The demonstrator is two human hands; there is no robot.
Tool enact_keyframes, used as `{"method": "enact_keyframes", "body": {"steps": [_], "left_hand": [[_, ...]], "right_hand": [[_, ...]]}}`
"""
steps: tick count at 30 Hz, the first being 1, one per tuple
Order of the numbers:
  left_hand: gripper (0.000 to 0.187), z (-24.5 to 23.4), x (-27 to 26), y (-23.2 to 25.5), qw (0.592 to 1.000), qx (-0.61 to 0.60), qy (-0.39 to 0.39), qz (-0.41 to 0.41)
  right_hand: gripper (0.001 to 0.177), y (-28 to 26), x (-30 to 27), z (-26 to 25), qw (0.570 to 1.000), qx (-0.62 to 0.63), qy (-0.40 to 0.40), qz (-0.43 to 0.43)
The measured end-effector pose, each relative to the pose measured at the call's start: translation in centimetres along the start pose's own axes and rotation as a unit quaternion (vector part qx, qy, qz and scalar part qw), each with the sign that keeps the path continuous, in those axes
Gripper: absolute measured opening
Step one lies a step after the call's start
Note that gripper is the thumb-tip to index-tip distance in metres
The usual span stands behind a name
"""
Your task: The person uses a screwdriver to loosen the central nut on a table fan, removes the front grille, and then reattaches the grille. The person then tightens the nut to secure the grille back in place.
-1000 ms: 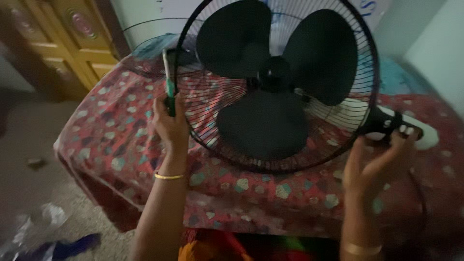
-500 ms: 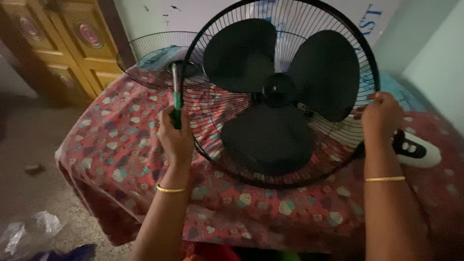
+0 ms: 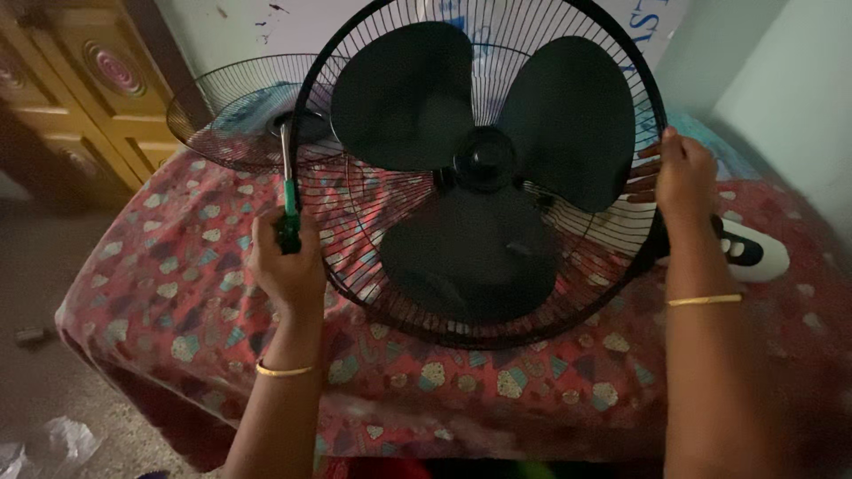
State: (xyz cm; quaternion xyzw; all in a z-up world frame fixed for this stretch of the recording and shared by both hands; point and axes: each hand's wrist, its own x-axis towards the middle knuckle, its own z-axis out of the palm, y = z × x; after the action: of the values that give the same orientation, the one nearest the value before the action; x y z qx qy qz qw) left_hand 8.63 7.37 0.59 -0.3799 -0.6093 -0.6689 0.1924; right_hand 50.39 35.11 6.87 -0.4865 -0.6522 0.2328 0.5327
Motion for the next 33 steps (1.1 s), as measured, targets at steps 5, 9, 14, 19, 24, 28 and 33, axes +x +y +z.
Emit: {"method": "enact_keyframes", "body": {"steps": [5, 9, 14, 19, 24, 28, 33], "left_hand": [[0.020, 0.3, -0.2, 0.0, 1.000, -0.007, 0.008, 0.019], [0.021, 0.1, -0.3, -0.5, 0.998, -0.015, -0.001, 0.053], [0.024, 0.3, -0.2, -0.9, 0.998, 0.050, 0.011, 0.024], [0.022, 0.4, -0.4, -0.9, 0.998, 0.021, 0.013, 0.056], [0.025, 0.3, -0.3, -1.2, 1.000, 0.019, -0.013, -0.004], [0.028, 0.0, 0.0, -1.1, 0.999, 0.021, -0.026, 0.016], [0.030, -0.1, 1.0, 0.3, 0.997, -0.077, 0.013, -0.011]], "right_hand": [[0.051, 0.7, -0.1, 1.0, 0.997, -0.043, 0.057, -0.022], [0.058, 1.7, 2.1, 0.4, 0.994, -0.101, 0.034, -0.019], [0.063, 3.6, 3.4, 0.0, 0.996, -0.082, 0.026, 0.011], [0.058, 2.5, 1.5, 0.9, 0.982, -0.157, 0.080, -0.066], [0.055, 1.0, -1.1, 1.7, 0.940, -0.289, 0.129, -0.123], [0.049, 0.8, -1.6, 2.1, 0.880, -0.370, 0.198, -0.221], [0.047, 0.9, -1.5, 2.5, 0.836, -0.454, 0.229, -0.209]]}}
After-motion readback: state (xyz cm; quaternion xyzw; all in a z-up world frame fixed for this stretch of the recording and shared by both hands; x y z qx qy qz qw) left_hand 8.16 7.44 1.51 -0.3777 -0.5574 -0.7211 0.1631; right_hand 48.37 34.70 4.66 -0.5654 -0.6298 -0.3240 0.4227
